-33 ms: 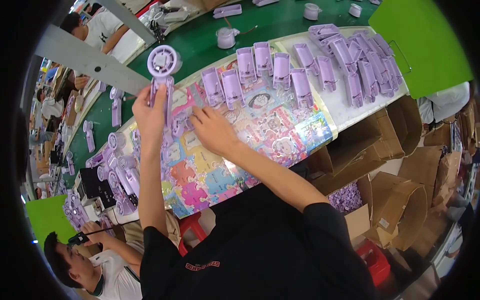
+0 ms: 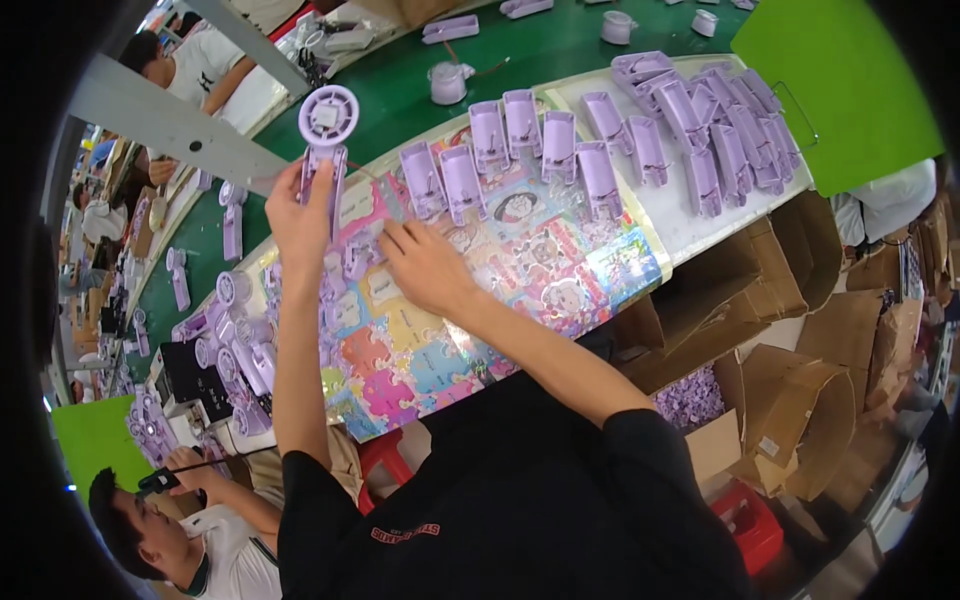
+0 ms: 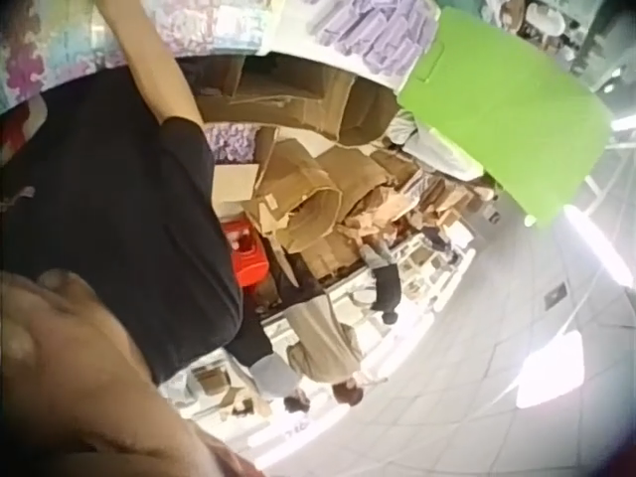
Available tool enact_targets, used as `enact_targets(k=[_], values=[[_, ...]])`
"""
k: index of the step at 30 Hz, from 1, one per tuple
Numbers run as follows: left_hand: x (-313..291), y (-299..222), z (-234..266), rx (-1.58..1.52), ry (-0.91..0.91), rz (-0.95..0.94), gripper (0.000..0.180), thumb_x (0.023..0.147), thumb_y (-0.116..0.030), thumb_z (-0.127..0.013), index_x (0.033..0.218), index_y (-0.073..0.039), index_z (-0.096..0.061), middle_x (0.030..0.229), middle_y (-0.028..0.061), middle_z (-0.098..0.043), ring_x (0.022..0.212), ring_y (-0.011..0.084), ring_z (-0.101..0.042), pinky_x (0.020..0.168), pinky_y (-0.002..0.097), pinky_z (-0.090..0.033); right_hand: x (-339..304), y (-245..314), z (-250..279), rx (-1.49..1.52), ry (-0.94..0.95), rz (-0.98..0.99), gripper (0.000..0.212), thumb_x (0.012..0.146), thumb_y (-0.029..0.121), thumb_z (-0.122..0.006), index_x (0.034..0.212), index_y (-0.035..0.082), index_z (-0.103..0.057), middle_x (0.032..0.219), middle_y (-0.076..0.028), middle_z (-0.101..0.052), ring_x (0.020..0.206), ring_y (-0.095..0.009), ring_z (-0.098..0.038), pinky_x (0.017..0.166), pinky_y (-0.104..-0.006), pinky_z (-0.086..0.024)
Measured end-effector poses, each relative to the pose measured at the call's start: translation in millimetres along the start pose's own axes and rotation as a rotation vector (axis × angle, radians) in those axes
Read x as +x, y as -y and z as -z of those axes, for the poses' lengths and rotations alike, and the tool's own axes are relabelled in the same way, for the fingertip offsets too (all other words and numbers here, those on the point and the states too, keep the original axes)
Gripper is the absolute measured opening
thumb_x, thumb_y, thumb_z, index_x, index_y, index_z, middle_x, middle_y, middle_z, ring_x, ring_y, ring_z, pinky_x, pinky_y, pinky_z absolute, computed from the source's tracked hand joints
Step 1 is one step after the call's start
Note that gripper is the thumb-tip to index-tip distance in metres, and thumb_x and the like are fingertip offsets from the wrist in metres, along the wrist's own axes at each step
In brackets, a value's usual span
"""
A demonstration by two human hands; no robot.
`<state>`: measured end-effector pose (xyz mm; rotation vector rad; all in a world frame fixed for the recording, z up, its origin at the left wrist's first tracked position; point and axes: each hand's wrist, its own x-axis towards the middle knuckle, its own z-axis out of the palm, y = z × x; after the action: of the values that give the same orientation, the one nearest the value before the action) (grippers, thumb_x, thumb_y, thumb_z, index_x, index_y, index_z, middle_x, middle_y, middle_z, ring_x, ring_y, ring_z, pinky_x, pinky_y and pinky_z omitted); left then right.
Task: The person assembles handheld mini fans by hand on a production line, combining fan housings, fan blades, motors, and plastic parts.
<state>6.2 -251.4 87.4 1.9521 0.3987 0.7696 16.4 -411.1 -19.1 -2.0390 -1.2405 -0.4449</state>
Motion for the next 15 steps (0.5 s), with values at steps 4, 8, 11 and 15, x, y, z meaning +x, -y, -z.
enact_targets(k=[4, 8, 11, 15], values=[[73.7, 63.7, -18.4, 0.233, -0.03, 0.034, 0.04, 0.091, -0.034, -0.073, 0.11, 0.001, -0.072, 0.098, 0.0154, -0.076, 0.086, 0.0266, -0.072, 0.08, 0.0363, -0.053, -21.5, -1.2, 17.9, -0.023, 0.127, -0.038, 0.033, 0.083, 0.013, -0.068, 0.113, -0.001, -0.064, 0.118, -0.015, -0.06, 0.108, -0.033, -0.057, 0.093, -0.0412, -0.05], [102.6, 89.3, -51.7, 0.516, -0.086, 0.248, 0.043, 0.088, -0.041, -0.07, 0.112, -0.006, -0.073, 0.107, 0.0214, -0.073, 0.102, 0.0413, -0.069, 0.09, 0.0496, -0.053, -60.3, -4.6, 57.6, 0.017, 0.172, -0.09, 0.031, 0.083, 0.01, -0.069, 0.113, 0.001, -0.065, 0.121, -0.014, -0.059, 0.104, -0.032, -0.058, 0.09, -0.0395, -0.05], [121.0, 127.5, -65.3, 0.556, -0.124, 0.405, 0.046, 0.088, -0.044, -0.069, 0.11, -0.004, -0.072, 0.113, 0.0228, -0.071, 0.106, 0.0413, -0.068, 0.093, 0.0496, -0.052, -67.4, 0.8, 79.5, 0.062, 0.186, -0.122, 0.031, 0.085, 0.01, -0.07, 0.116, 0.005, -0.064, 0.121, -0.015, -0.059, 0.102, -0.032, -0.058, 0.089, -0.0398, -0.05], [140.4, 134.3, -75.7, 0.557, -0.104, 0.554, 0.053, 0.085, -0.034, -0.071, 0.126, -0.002, -0.061, 0.125, 0.0229, -0.063, 0.116, 0.0417, -0.062, 0.099, 0.0499, -0.049, -70.0, 2.1, 76.8, 0.069, 0.142, -0.145, 0.028, 0.087, 0.013, -0.069, 0.113, 0.003, -0.064, 0.116, -0.016, -0.059, 0.099, -0.032, -0.059, 0.087, -0.0397, -0.051]])
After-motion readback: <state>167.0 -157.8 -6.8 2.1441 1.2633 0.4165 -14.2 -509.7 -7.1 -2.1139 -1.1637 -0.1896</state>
